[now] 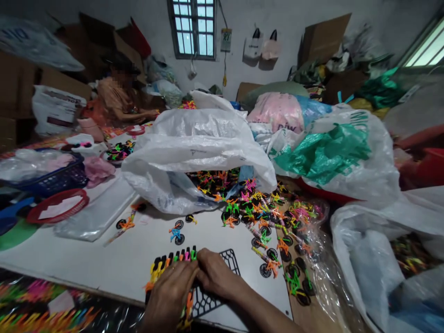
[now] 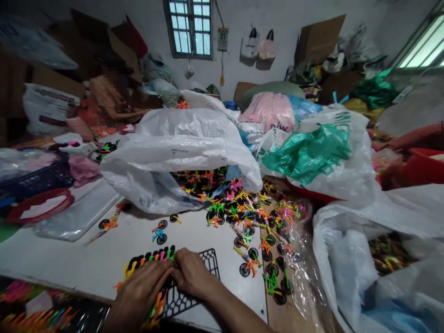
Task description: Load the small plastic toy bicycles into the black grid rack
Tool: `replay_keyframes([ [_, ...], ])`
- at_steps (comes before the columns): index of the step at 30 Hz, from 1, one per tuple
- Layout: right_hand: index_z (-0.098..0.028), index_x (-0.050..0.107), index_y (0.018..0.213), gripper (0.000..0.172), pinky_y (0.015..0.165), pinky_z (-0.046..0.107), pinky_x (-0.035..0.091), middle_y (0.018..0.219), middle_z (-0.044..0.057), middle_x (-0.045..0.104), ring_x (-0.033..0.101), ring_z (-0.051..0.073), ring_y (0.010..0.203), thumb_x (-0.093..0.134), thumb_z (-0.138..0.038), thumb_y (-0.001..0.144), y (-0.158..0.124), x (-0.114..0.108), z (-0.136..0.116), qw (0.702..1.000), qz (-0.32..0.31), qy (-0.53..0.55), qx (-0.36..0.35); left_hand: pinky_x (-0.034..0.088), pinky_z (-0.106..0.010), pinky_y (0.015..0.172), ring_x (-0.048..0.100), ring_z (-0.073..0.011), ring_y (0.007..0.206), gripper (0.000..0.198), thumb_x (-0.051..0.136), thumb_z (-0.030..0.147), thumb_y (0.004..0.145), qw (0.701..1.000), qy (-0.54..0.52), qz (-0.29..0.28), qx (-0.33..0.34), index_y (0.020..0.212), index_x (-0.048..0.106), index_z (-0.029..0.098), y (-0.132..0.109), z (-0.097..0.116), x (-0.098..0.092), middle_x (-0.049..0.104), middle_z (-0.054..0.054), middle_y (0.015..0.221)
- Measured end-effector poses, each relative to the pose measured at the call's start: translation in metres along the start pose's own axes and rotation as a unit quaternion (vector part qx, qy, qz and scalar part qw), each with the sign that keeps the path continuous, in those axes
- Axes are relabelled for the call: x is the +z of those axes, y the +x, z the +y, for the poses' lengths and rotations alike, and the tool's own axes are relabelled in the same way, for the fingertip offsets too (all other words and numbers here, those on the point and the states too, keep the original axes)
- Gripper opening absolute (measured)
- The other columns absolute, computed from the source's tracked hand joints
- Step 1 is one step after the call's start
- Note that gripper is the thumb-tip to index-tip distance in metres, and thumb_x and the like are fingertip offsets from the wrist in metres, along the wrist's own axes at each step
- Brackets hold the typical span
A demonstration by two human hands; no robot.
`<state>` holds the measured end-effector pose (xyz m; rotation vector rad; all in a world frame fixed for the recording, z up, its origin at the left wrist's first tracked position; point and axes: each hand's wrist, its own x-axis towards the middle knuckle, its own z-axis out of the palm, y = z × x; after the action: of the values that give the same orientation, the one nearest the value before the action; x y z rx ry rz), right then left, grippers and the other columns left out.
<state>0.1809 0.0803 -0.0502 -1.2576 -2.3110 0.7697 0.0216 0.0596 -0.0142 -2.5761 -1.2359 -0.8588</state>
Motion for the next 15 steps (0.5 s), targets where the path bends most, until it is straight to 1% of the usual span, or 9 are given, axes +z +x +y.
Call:
replay_keyframes([
  [3, -0.019, 0.044, 0.087, 0.008, 0.062, 0.024, 0.036, 0.082, 0.003, 0.052, 0.049, 0.016, 0.072, 0.044, -0.018, 0.079, -0.008, 0.001, -0.004, 1.000, 0.016, 0.003, 0.018, 0.049, -0.028, 0.077, 0.063, -0.0156, 0.080, 0.025, 0.037, 0.015, 0.088, 1.000, 0.005, 0.006, -0.015, 0.097, 0.060, 0.018, -0.005, 0.001, 0.005, 0.067, -0.005, 0.085],
  [5, -0.018, 0.045, 0.088, 0.009, 0.065, 0.025, 0.037, 0.084, 0.004, 0.053, 0.050, 0.016, 0.075, 0.042, -0.016, 0.080, -0.010, 0.002, -0.006, 0.999, 0.032, 0.003, 0.027, 0.050, -0.027, 0.075, 0.063, -0.0155, 0.079, 0.025, 0.038, 0.014, 0.087, 1.000, -0.001, -0.006, 0.001, 0.099, 0.059, 0.018, -0.004, 0.000, 0.006, 0.067, -0.005, 0.085],
  [6, -0.018, 0.046, 0.089, 0.010, 0.067, 0.025, 0.038, 0.084, 0.004, 0.054, 0.051, 0.016, 0.076, 0.042, -0.015, 0.080, -0.009, 0.000, -0.007, 0.999, 0.030, 0.003, 0.025, 0.050, -0.027, 0.074, 0.062, -0.0153, 0.079, 0.024, 0.039, 0.014, 0.086, 1.000, -0.004, -0.012, 0.006, 0.099, 0.059, 0.018, -0.004, 0.000, 0.005, 0.067, -0.004, 0.085],
  [7, -0.018, 0.048, 0.088, 0.009, 0.066, 0.024, 0.038, 0.084, 0.003, 0.054, 0.051, 0.016, 0.076, 0.043, -0.016, 0.080, -0.007, -0.005, -0.006, 1.000, 0.013, 0.007, 0.017, 0.050, -0.027, 0.074, 0.062, -0.0153, 0.079, 0.024, 0.039, 0.014, 0.086, 1.000, -0.005, -0.015, 0.005, 0.099, 0.059, 0.018, -0.003, 0.000, 0.004, 0.067, -0.004, 0.085],
  [9, -0.018, 0.052, 0.086, 0.008, 0.063, 0.022, 0.038, 0.082, 0.001, 0.055, 0.052, 0.014, 0.073, 0.050, -0.018, 0.079, 0.004, -0.026, 0.000, 0.999, -0.041, 0.020, -0.013, 0.049, -0.028, 0.075, 0.062, -0.0159, 0.080, 0.025, 0.038, 0.014, 0.086, 1.000, -0.007, -0.012, -0.014, 0.099, 0.058, 0.019, -0.003, 0.001, 0.002, 0.066, -0.005, 0.085],
  [11, -0.018, 0.056, 0.088, 0.011, 0.065, 0.020, 0.039, 0.084, 0.001, 0.057, 0.053, 0.013, 0.075, 0.054, -0.017, 0.077, 0.025, -0.060, 0.010, 0.998, -0.055, 0.005, -0.030, 0.049, -0.028, 0.076, 0.062, -0.0165, 0.080, 0.025, 0.037, 0.013, 0.086, 0.999, -0.009, -0.003, -0.033, 0.098, 0.058, 0.019, -0.004, 0.004, 0.002, 0.066, -0.005, 0.085],
  [13, -0.016, 0.057, 0.099, 0.022, 0.072, 0.022, 0.039, 0.094, 0.005, 0.056, 0.053, 0.015, 0.083, 0.049, -0.011, 0.079, 0.057, -0.097, 0.020, 0.996, 0.035, -0.076, 0.012, 0.048, -0.030, 0.078, 0.062, -0.0172, 0.082, 0.027, 0.037, 0.010, 0.084, 0.999, -0.007, 0.008, -0.046, 0.098, 0.059, 0.019, -0.005, 0.007, 0.003, 0.066, -0.005, 0.086],
  [14, -0.017, 0.056, 0.102, 0.026, 0.074, 0.024, 0.039, 0.098, 0.007, 0.055, 0.052, 0.015, 0.086, 0.044, -0.009, 0.081, 0.075, -0.113, 0.025, 0.988, 0.085, -0.127, 0.033, 0.048, -0.030, 0.079, 0.062, -0.0176, 0.083, 0.028, 0.036, 0.009, 0.084, 0.999, -0.003, 0.011, -0.051, 0.098, 0.059, 0.019, -0.007, 0.008, 0.004, 0.067, -0.006, 0.087],
  [15, -0.018, 0.055, 0.106, 0.028, 0.074, 0.025, 0.039, 0.102, 0.007, 0.054, 0.052, 0.016, 0.089, 0.040, -0.009, 0.084, 0.093, -0.125, 0.029, 0.978, 0.113, -0.170, 0.035, 0.048, -0.031, 0.079, 0.062, -0.0180, 0.083, 0.029, 0.036, 0.009, 0.083, 0.999, 0.003, 0.011, -0.053, 0.099, 0.059, 0.019, -0.007, 0.008, 0.005, 0.067, -0.006, 0.088],
])
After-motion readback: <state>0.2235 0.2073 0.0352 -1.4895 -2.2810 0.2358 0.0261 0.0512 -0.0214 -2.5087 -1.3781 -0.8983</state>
